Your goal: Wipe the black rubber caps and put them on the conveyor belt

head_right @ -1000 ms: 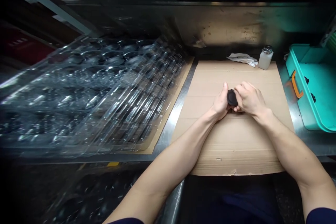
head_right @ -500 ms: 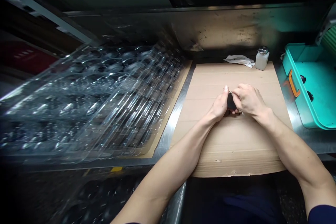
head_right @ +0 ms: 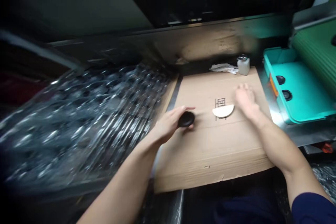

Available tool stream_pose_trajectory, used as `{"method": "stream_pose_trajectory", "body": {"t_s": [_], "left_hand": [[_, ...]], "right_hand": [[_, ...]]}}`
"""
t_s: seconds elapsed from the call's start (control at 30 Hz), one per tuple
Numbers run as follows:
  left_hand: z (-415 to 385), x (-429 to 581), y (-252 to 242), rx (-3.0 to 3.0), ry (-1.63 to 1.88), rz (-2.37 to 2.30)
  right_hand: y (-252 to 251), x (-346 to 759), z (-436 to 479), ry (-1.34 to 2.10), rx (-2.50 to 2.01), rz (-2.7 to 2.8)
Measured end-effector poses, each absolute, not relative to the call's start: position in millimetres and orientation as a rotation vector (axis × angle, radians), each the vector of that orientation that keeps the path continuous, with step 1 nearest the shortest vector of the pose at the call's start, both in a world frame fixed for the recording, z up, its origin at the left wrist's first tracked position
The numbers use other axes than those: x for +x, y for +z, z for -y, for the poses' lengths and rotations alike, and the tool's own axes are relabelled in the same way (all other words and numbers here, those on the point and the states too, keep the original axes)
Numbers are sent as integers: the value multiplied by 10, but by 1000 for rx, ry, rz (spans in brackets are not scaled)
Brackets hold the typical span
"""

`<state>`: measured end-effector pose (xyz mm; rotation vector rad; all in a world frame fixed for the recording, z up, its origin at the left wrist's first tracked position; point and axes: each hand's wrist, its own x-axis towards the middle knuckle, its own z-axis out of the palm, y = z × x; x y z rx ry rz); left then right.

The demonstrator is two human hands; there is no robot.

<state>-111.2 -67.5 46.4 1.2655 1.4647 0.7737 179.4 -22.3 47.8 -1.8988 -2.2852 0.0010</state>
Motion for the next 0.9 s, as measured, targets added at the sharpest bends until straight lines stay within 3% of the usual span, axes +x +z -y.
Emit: {"method": "stream_pose_trajectory", "body": {"t_s": [0.1,0.23,0.53,0.7,0.8,0.9], "left_hand": [[808,-1313,366,1740,401,-1791],[829,-1377,185,2213,22,-1883],[838,-1140,216,2431,-201,-1908],[1045,-954,289,2188,-7,-1861],[1185,-911,342,1898,330,-1764],[1371,-908,491,1240,747,-1339]], "right_hand": [[457,1606,368,175,-1468,2584],[341,1439,486,200,-1420,2616],[251,1552,415,275,-1468,2469],[94,1623,211,318,-1356,2500],[14,1582,132,263,-1376,2518],[-2,1566,127,223,-1387,2532]]}}
